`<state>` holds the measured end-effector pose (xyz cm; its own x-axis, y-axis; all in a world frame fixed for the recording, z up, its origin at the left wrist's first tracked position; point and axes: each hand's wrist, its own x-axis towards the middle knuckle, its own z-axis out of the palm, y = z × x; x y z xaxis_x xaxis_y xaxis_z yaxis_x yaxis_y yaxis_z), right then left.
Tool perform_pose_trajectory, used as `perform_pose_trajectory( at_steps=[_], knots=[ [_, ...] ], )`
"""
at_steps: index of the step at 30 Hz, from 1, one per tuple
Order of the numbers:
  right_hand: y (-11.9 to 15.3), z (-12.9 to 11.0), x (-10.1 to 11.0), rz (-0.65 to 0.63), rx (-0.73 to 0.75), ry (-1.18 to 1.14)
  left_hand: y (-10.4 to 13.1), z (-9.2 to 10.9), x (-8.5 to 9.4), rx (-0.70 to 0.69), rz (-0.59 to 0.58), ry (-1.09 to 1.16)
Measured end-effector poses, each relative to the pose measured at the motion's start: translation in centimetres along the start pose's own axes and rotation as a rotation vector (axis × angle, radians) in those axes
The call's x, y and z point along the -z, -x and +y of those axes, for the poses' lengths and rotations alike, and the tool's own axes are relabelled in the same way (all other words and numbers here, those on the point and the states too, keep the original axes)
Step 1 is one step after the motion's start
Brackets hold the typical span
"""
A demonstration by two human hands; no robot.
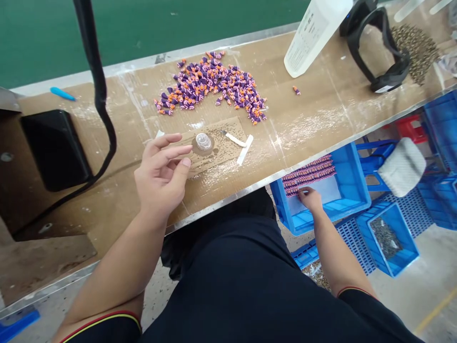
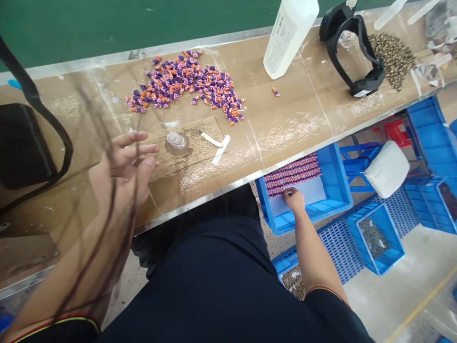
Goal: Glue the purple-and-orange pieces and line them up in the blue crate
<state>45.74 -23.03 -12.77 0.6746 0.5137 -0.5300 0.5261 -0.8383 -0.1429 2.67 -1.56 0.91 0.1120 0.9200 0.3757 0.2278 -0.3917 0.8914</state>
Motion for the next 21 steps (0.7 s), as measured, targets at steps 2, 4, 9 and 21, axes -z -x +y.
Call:
perform_pose_trajectory(
  at_steps=[2, 4, 9, 21],
  knots=[
    [-0.03, 0.08, 0.02, -0.005, 0.008, -0.006, -0.06, 0.11, 0.0, -0.029, 0.012, -0.014],
    [-0.09, 0.21, 0.09, -0.008, 0.016, -0.013, -0.13, 0.17, 0.02, -0.045, 0.011, -0.045],
    [-0.35, 0.5, 0.3, -0.003, 0.027, -0.011, -0.2, 0.04, 0.0, -0.013, 0.018, -0.017],
    [0.1, -0.48, 0.32, 0.023, 0.008, -0.003, -0.34, 0.52, -0.01, -0.038, 0.016, -0.034]
  ],
)
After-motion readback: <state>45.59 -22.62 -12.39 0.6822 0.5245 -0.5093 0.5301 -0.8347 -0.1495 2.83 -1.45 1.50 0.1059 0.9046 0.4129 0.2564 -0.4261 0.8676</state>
